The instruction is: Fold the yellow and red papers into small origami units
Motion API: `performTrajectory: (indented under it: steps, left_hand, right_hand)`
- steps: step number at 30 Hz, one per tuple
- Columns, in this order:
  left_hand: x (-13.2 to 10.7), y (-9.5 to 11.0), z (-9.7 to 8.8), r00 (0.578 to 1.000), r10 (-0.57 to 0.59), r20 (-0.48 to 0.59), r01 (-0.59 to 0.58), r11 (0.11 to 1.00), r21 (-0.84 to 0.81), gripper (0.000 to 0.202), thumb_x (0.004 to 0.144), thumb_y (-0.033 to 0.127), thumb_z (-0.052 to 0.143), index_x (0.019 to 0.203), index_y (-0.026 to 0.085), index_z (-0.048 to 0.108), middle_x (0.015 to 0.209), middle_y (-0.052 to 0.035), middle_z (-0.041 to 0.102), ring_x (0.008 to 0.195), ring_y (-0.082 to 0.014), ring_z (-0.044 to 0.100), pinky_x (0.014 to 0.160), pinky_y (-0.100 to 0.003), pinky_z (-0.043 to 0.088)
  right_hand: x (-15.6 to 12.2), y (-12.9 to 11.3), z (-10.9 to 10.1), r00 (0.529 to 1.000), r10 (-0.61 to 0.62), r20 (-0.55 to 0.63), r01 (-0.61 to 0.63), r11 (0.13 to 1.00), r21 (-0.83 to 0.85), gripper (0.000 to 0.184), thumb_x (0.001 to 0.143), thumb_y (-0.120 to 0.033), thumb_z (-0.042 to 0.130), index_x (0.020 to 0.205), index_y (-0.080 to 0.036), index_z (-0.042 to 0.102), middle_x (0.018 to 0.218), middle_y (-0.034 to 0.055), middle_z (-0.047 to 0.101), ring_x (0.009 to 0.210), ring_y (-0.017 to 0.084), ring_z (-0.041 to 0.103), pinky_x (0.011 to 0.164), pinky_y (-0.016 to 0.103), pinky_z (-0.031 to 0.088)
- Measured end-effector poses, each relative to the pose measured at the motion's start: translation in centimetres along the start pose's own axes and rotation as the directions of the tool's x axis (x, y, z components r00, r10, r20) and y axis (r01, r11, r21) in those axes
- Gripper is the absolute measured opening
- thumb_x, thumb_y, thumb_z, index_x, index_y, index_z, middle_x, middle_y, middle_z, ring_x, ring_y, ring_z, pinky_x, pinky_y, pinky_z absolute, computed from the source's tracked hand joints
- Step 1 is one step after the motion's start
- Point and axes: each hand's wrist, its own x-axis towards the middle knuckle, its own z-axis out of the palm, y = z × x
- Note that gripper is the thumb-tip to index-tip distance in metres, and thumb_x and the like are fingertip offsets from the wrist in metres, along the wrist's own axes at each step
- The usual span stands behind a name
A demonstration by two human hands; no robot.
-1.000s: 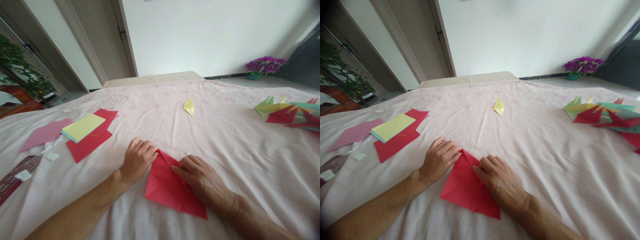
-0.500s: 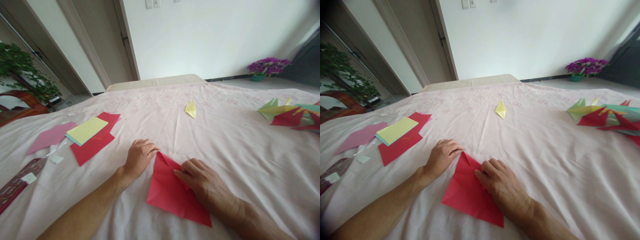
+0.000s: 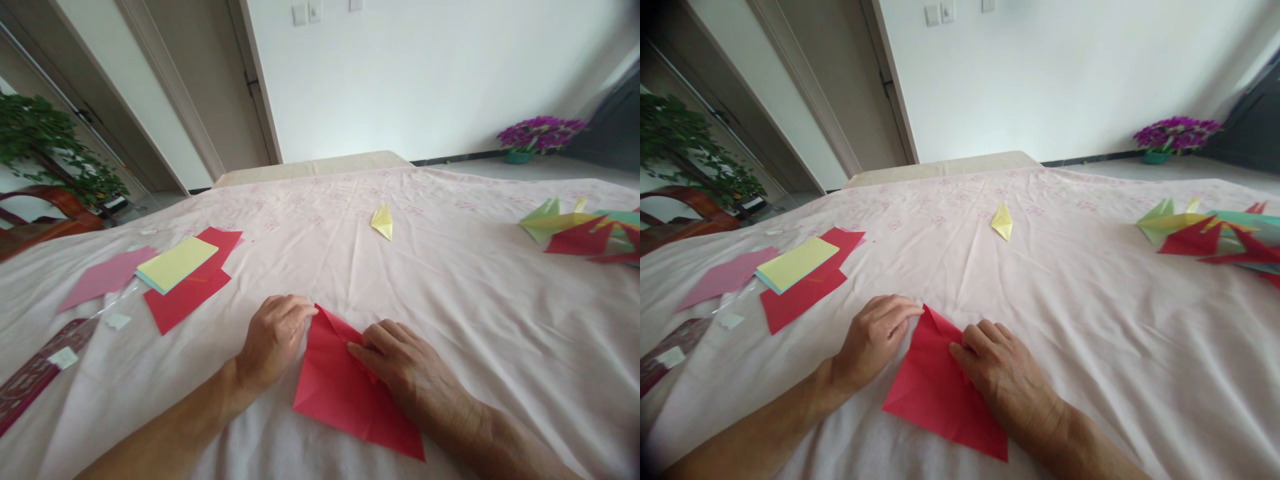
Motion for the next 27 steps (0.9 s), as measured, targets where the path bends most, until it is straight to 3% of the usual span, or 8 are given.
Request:
performTrajectory:
  steps: [5, 8, 12, 23, 27]
  left_hand:
    - [-0.9, 1.9, -0.1, 0.989, 0.093, 0.116, -0.097, 0.995, 0.029, 0.033, 0.092, 0.017, 0.048, 0.124, 0.017, 0.056, 0.11, -0.0072, 0.065, 0.099, -0.0193, 0.06, 0.09, -0.035, 0.048]
    - [-0.7, 2.6, 0.0, 0.978, 0.067, 0.197, -0.08, 0.995, 0.061, 0.035, 0.093, 0.028, 0.05, 0.125, 0.017, 0.056, 0.112, -0.0085, 0.063, 0.101, -0.0222, 0.058, 0.09, -0.038, 0.049]
    - [-0.2, 2.5, -0.2, 0.965, 0.012, 0.261, -0.031, 0.997, 0.069, 0.032, 0.093, 0.027, 0.048, 0.123, 0.02, 0.057, 0.11, -0.0068, 0.062, 0.1, -0.0215, 0.057, 0.091, -0.039, 0.048]
    - [-0.5, 3.1, -0.5, 0.956, -0.009, 0.292, -0.058, 0.974, 0.22, 0.037, 0.091, 0.029, 0.053, 0.126, 0.019, 0.055, 0.117, -0.0098, 0.06, 0.102, -0.0255, 0.055, 0.089, -0.044, 0.047]
    - [-0.7, 3.5, -0.5, 0.951, -0.021, 0.308, -0.06, 0.965, 0.254, 0.044, 0.091, 0.038, 0.051, 0.133, 0.023, 0.05, 0.118, -0.0105, 0.059, 0.101, -0.0265, 0.055, 0.088, -0.045, 0.046]
  right_hand:
    - [0.0, 0.0, 0.0, 1.0, -0.006, 0.004, 0.006, 1.0, -0.015, 0.009, 0.092, -0.022, 0.056, 0.095, -0.02, 0.065, 0.084, 0.0038, 0.054, 0.075, 0.018, 0.046, 0.065, 0.033, 0.036]
    - [0.0, 0.0, 0.1, 1.0, -0.002, 0.017, 0.002, 1.0, -0.017, 0.009, 0.091, -0.023, 0.057, 0.097, -0.021, 0.064, 0.085, 0.0036, 0.054, 0.076, 0.018, 0.045, 0.066, 0.033, 0.037]
    - [-0.1, 0.1, 0.2, 1.0, 0.004, 0.018, -0.003, 1.0, -0.018, 0.01, 0.091, -0.022, 0.057, 0.099, -0.021, 0.064, 0.086, 0.0034, 0.054, 0.076, 0.018, 0.045, 0.066, 0.032, 0.036]
    - [0.0, 0.1, 0.2, 1.0, -0.001, -0.012, 0.0, 1.0, -0.024, 0.01, 0.092, -0.023, 0.056, 0.096, -0.022, 0.065, 0.084, 0.0033, 0.054, 0.076, 0.018, 0.046, 0.066, 0.032, 0.036]
    - [-0.1, 0.1, 0.3, 1.0, -0.017, -0.023, 0.016, 0.999, -0.027, 0.011, 0.092, -0.025, 0.056, 0.097, -0.021, 0.065, 0.084, 0.0038, 0.054, 0.075, 0.018, 0.046, 0.065, 0.032, 0.036]
